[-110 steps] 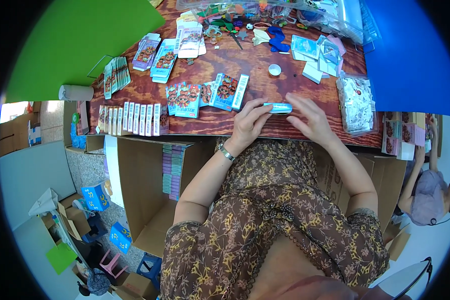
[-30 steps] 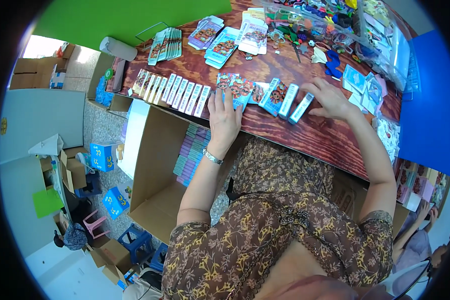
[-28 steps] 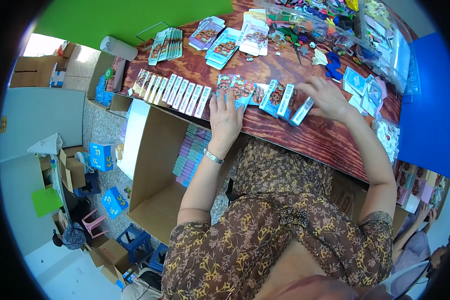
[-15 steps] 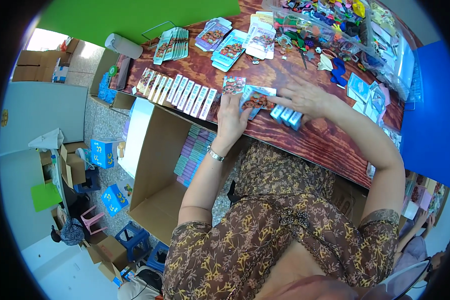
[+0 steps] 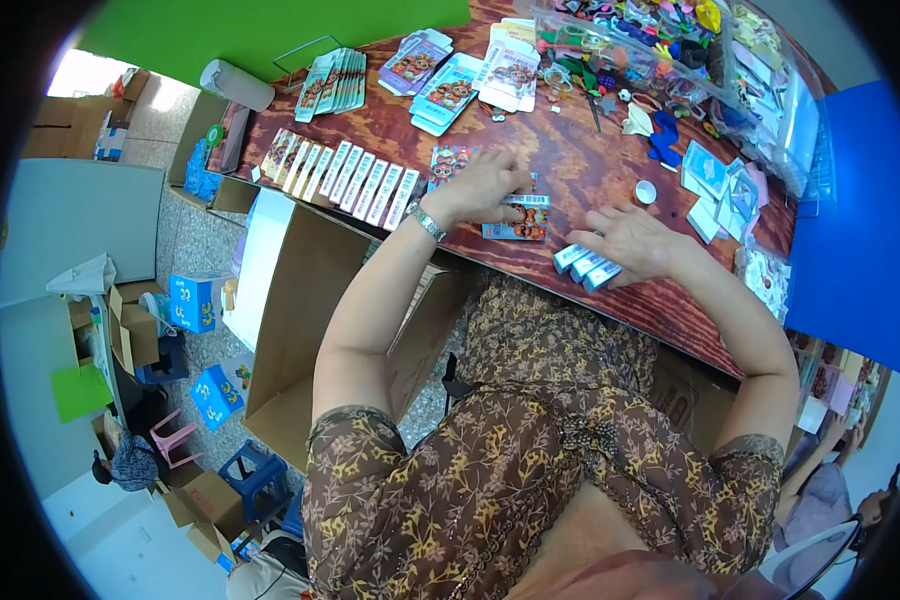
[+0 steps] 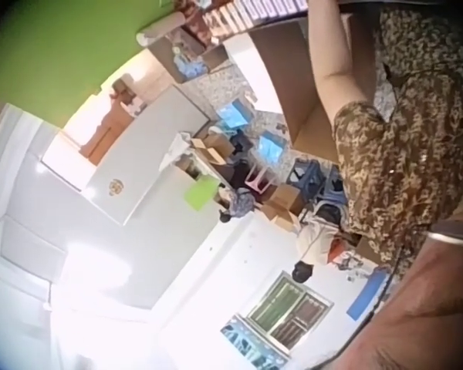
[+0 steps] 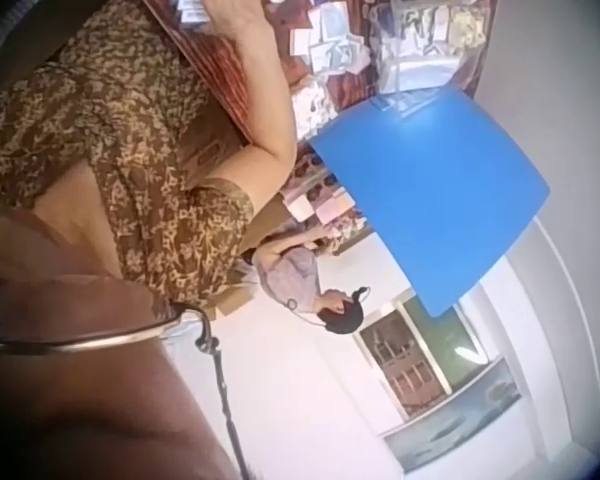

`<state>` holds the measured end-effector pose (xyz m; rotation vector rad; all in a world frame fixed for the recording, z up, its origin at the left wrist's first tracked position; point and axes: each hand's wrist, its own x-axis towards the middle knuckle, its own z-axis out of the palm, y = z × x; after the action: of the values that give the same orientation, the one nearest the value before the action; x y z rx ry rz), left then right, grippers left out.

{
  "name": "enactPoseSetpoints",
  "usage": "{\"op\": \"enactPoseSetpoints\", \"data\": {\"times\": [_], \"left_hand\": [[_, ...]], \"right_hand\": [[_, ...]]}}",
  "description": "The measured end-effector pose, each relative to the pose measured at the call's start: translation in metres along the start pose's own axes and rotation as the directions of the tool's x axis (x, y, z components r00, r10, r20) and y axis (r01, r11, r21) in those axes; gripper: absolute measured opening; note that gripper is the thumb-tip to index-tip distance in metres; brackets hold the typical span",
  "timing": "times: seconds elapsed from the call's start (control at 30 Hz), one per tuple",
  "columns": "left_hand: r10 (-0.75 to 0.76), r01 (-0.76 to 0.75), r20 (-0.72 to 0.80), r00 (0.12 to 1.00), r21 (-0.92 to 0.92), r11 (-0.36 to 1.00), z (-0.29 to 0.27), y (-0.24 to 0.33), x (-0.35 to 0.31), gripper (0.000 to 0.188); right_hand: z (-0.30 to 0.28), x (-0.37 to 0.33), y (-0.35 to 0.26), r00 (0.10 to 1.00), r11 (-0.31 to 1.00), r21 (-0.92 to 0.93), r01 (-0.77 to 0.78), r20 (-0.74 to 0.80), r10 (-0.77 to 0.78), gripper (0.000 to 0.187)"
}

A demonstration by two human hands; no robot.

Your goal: Sorting and inspecting small card packets at a factory workstation.

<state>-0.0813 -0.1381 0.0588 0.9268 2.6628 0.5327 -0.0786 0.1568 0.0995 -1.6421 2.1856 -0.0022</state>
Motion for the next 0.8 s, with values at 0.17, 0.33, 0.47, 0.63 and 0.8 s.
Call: {"op": "enactPoseSetpoints", "data": {"times": [0.17,0.33,0.47,0.63,0.8], "left_hand": [[-0.021,-0.014,-0.251,0.968,-0.136,0.991,0.016,0.028,-0.013,0.05],[-0.125,0.049,-0.344,0.931,-0.222,0.974,0.034,0.051,-0.009,0.078],[-0.226,-0.083,-0.292,0.929,-0.763,0.641,0.058,0.033,-0.02,0.096],[-0.304,0.281,-0.606,0.735,-0.135,0.95,0.05,0.013,-0.032,0.061],[-0.354,0.578,-0.457,0.816,0.633,0.516,0.049,-0.013,-0.021,0.046]], "right_hand": [[-0.004,0.006,-0.012,0.998,0.999,0.031,0.02,-0.056,-0.018,0.083],[-0.004,0.02,-0.017,0.982,0.977,-0.209,-0.029,-0.187,-0.011,0.102],[-0.008,0.026,-0.008,0.984,0.998,-0.059,-0.016,-0.179,0.005,0.125],[-0.013,0.043,-0.01,0.998,0.996,-0.068,-0.054,-0.039,0.051,0.131],[-0.009,0.041,-0.012,0.997,0.992,-0.115,-0.043,-0.068,0.035,0.131]]}}
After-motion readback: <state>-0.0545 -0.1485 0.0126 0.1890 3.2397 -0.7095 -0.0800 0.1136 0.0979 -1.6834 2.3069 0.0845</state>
